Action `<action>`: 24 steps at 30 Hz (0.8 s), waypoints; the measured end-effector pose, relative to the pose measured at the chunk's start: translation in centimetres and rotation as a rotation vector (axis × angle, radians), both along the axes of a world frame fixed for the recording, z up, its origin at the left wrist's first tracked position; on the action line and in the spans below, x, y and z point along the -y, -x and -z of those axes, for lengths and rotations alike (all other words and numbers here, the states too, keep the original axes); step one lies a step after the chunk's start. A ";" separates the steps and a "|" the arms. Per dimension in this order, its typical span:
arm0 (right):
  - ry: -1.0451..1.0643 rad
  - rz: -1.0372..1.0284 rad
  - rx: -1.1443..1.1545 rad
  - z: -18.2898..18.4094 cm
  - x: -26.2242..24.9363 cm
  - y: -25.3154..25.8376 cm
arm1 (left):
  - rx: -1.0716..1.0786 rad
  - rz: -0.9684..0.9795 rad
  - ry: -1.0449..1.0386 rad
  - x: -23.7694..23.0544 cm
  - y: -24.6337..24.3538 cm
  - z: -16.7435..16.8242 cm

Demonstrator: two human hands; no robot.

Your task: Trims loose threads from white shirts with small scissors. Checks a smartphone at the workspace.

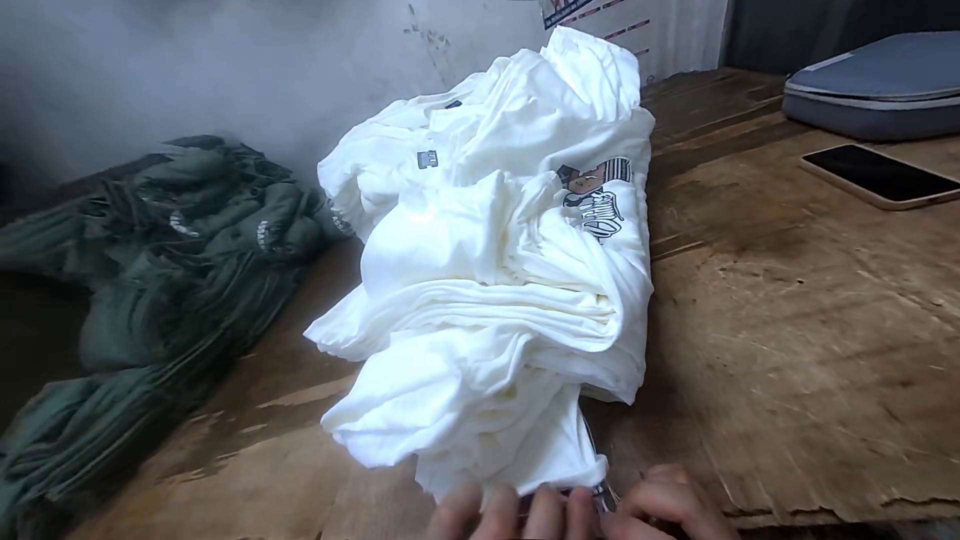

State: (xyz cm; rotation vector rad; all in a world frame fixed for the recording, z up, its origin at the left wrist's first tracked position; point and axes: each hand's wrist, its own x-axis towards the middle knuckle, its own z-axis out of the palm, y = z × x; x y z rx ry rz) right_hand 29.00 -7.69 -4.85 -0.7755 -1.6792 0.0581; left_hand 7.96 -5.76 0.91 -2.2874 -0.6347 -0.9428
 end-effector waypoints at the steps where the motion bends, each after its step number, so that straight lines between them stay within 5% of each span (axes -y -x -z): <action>1: -0.006 0.007 0.003 0.0 -0.1 0.1 | -0.025 0.002 -0.019 -0.4 -0.3 0.0; 4: 0.040 0.125 0.032 -0.4 0.2 0.0 | -0.037 -0.041 -0.038 -1.0 -0.4 -0.3; 9: 0.496 0.463 0.275 -4.3 2.4 -0.7 | 0.162 -0.040 0.141 -0.2 0.8 -0.8; 12: 0.512 0.574 0.245 -5.0 1.7 0.7 | 0.267 -0.050 0.221 0.0 0.7 -1.0; 16: 0.488 0.522 0.199 -4.9 0.8 1.9 | 0.239 -0.055 0.280 -0.4 0.2 -1.0; 24: 0.429 0.433 0.179 -5.3 3.1 0.7 | -0.075 -0.035 0.039 -0.5 -1.4 -0.7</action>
